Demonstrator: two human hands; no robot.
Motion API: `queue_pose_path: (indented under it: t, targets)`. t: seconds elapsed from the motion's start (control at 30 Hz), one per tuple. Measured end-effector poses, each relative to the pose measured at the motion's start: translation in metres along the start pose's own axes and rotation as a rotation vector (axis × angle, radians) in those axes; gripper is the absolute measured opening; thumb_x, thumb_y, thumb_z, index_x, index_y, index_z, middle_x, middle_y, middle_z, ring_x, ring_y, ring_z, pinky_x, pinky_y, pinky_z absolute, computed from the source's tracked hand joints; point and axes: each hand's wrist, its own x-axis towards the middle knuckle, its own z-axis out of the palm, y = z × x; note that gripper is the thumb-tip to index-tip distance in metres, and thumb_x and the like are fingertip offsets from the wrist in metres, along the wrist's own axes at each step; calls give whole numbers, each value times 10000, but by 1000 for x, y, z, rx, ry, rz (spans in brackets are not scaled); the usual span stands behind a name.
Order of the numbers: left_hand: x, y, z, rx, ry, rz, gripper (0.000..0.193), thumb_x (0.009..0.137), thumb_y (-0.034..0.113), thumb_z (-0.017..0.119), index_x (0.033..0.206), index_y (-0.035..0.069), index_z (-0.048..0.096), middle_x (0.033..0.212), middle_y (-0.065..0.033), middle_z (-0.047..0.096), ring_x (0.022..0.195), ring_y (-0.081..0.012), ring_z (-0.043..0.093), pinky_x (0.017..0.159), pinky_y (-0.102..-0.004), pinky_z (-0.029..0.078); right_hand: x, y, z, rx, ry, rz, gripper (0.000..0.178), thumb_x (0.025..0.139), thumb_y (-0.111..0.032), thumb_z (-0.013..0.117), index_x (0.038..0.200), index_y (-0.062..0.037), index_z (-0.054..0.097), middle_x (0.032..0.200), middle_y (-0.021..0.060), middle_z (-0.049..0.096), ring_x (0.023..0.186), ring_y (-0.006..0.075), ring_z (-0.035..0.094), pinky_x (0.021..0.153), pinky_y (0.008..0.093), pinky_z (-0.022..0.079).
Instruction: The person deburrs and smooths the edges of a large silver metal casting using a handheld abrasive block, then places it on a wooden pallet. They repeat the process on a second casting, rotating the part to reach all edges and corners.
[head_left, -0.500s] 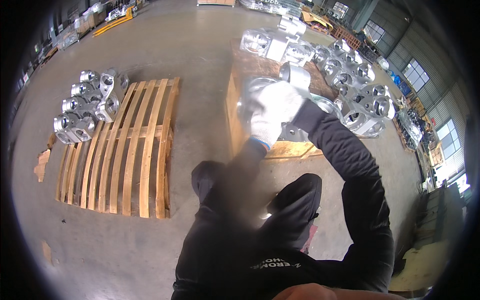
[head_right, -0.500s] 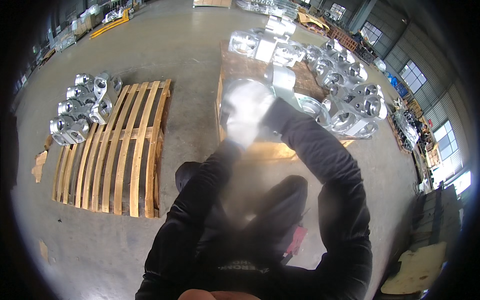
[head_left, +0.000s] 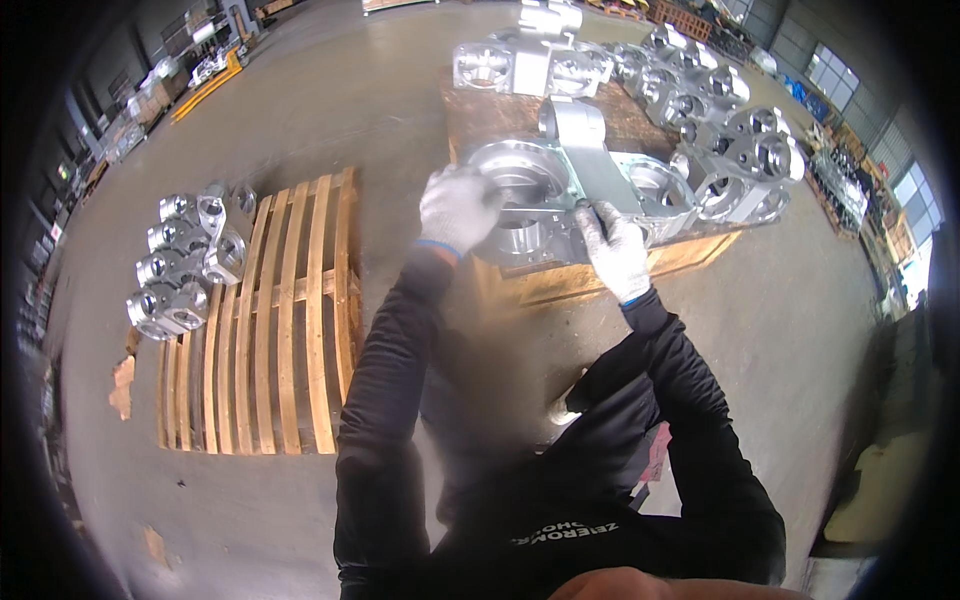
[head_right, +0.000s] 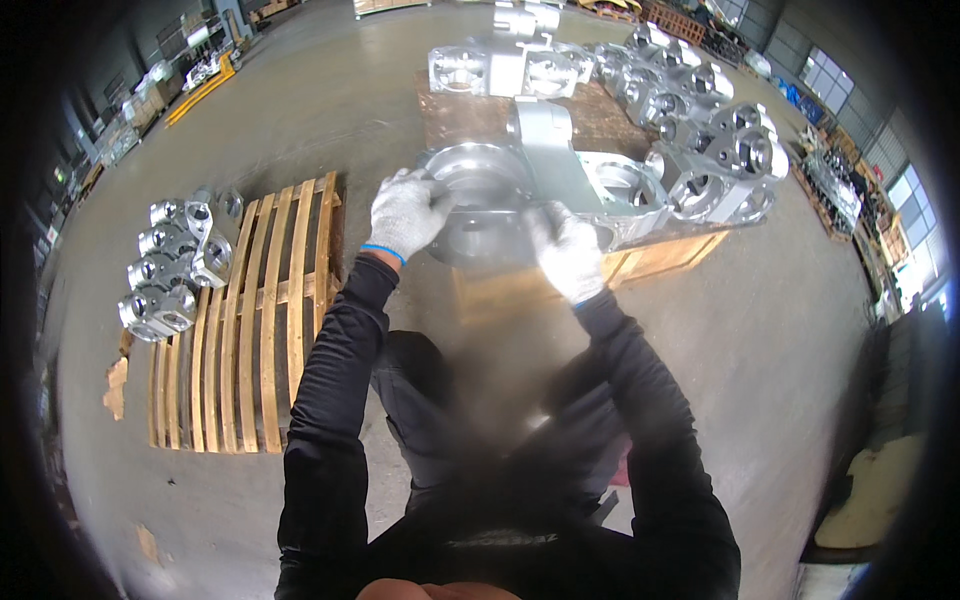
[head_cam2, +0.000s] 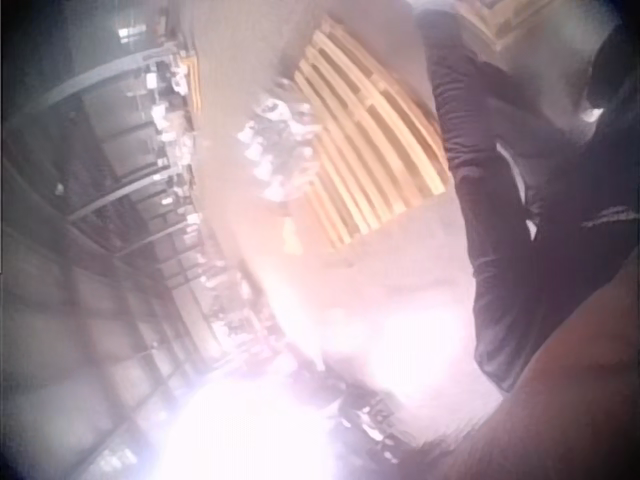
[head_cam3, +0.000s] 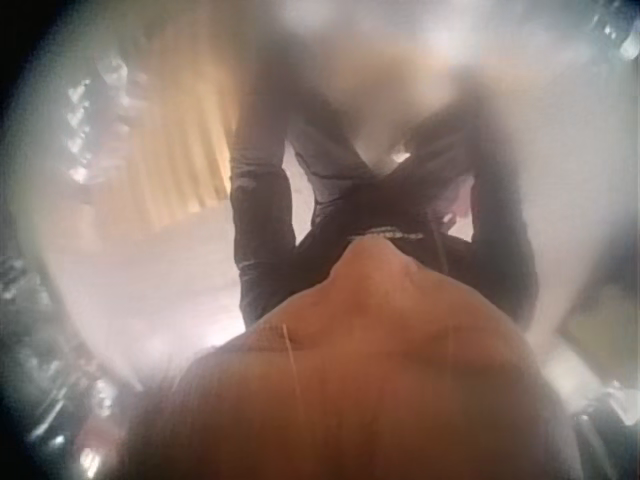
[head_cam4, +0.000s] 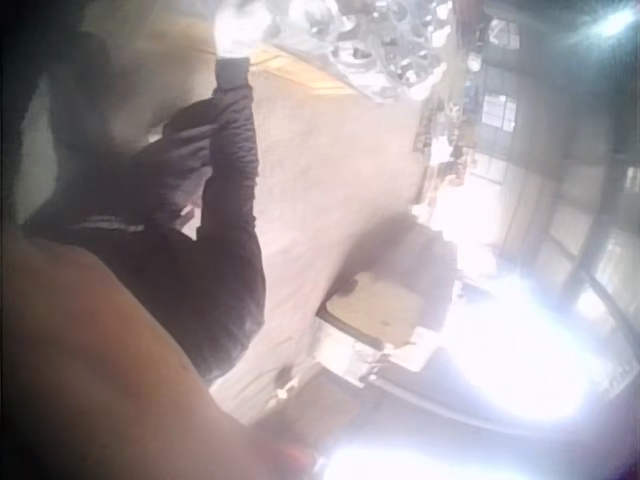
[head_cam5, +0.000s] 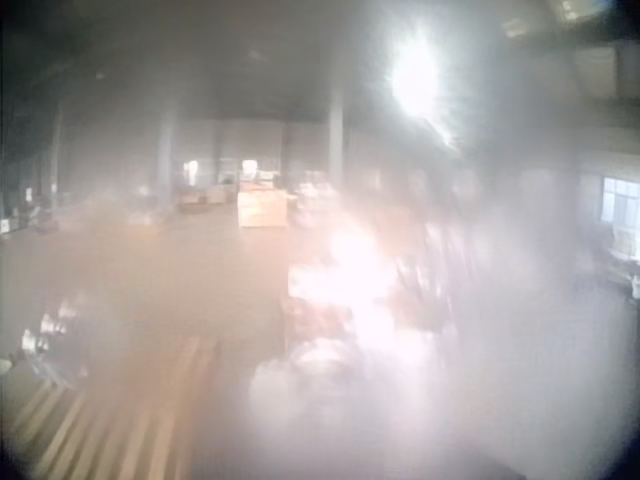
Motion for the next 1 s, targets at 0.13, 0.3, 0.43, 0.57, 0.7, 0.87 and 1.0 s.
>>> queue_pose_path:
  t: [0.13,0.3,0.43,0.57,0.7,0.87,1.0]
  targets:
    - [26,0,-5,62,-129,-17,381,912,462,646,989,126,807,1104,-92,718,1156,-351,600,1071,-462,438,-23,-4,17,262,-103,101,313,1018,-270,619,1185,-14,685,956,223,717,866,352,692,780,397,544]
    - [31,-13,13,-130,-38,-28,358,878,351,720,1138,107,752,1208,-129,669,1213,-400,556,1069,-479,446,-34,-3,28,295,-65,74,298,999,-236,624,1222,-45,679,1049,252,722,981,426,700,835,435,558]
    - [30,-27,35,-396,24,-227,682,843,260,721,1462,92,489,1477,-249,413,1349,-443,444,1143,-505,385,-42,0,36,212,-65,37,315,987,-273,656,1211,-53,659,996,230,723,906,426,698,784,448,558]
    - [30,-32,44,-578,-1,-297,769,840,200,677,1537,74,377,1580,-264,269,1440,-451,360,1192,-481,351,-57,0,52,134,-138,-15,285,978,-302,672,1098,-44,671,939,221,715,868,412,700,742,462,553]
    - [29,-28,40,-529,-12,-293,749,856,195,672,1535,74,381,1584,-251,274,1448,-452,354,1190,-461,357,-69,-6,76,144,-382,37,296,949,-303,660,1144,-80,667,987,200,715,957,406,694,833,494,548]
    - [27,-25,40,-508,-6,-296,728,868,202,673,1528,71,397,1584,-235,286,1439,-445,369,1186,-467,360,-72,-19,106,339,-453,109,355,952,-291,610,1193,-39,679,1110,237,707,1014,436,676,906,492,530]
    - [27,-25,41,-492,27,-281,704,872,199,674,1517,73,421,1581,-231,298,1433,-438,382,1176,-465,370,-73,-26,107,374,-406,111,369,957,-300,601,1207,-42,685,1086,256,708,1039,440,672,916,484,533]
